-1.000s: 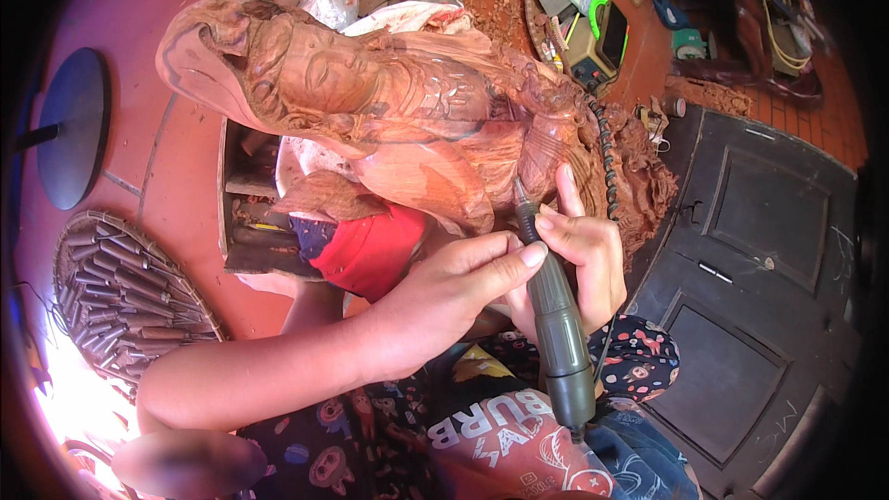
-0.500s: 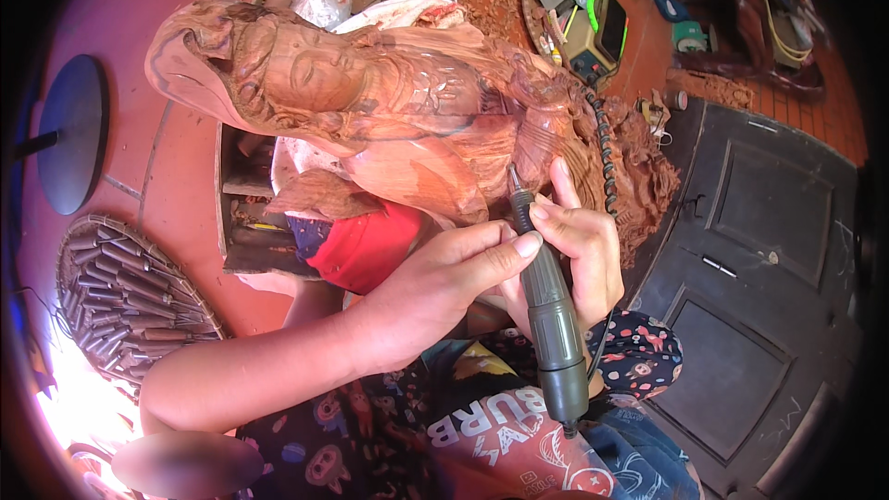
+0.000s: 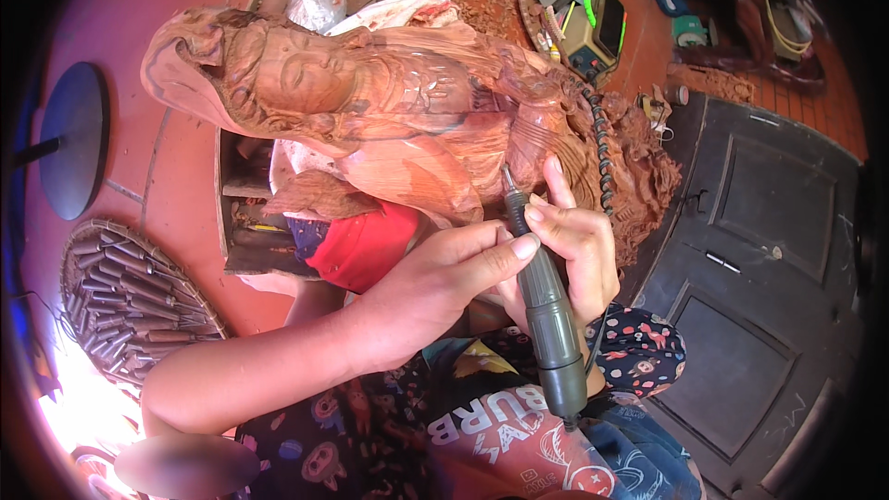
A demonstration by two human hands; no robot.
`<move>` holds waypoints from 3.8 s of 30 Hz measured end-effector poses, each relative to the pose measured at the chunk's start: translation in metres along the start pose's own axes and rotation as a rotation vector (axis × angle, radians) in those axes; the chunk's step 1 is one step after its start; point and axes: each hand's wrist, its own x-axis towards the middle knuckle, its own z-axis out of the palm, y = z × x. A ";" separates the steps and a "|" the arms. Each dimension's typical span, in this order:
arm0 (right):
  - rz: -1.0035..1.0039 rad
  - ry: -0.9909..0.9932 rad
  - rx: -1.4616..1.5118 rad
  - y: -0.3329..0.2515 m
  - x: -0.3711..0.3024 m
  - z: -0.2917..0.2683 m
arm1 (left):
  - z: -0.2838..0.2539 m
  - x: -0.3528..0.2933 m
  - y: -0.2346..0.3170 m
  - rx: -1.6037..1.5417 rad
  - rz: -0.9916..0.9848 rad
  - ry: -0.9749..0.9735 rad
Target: The person uses a rotary carving tool to refine details on a wooden sculpture of a seated figure. They hold the tool with both hands and work on the torso and arm areas, occasionally pausing to wipe away wood dust with a red cloth.
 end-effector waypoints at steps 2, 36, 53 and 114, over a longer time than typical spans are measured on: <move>0.009 -0.020 -0.003 -0.001 -0.002 0.000 | 0.001 -0.002 -0.001 -0.002 -0.001 0.017; 0.048 -0.063 0.017 -0.004 -0.010 -0.006 | 0.011 -0.011 -0.004 -0.059 0.024 0.066; 0.054 -0.065 0.044 -0.003 -0.024 0.000 | -0.005 -0.012 -0.006 0.001 -0.023 0.024; 0.124 0.029 0.207 -0.002 -0.051 0.023 | -0.004 -0.016 -0.001 0.106 -0.041 0.130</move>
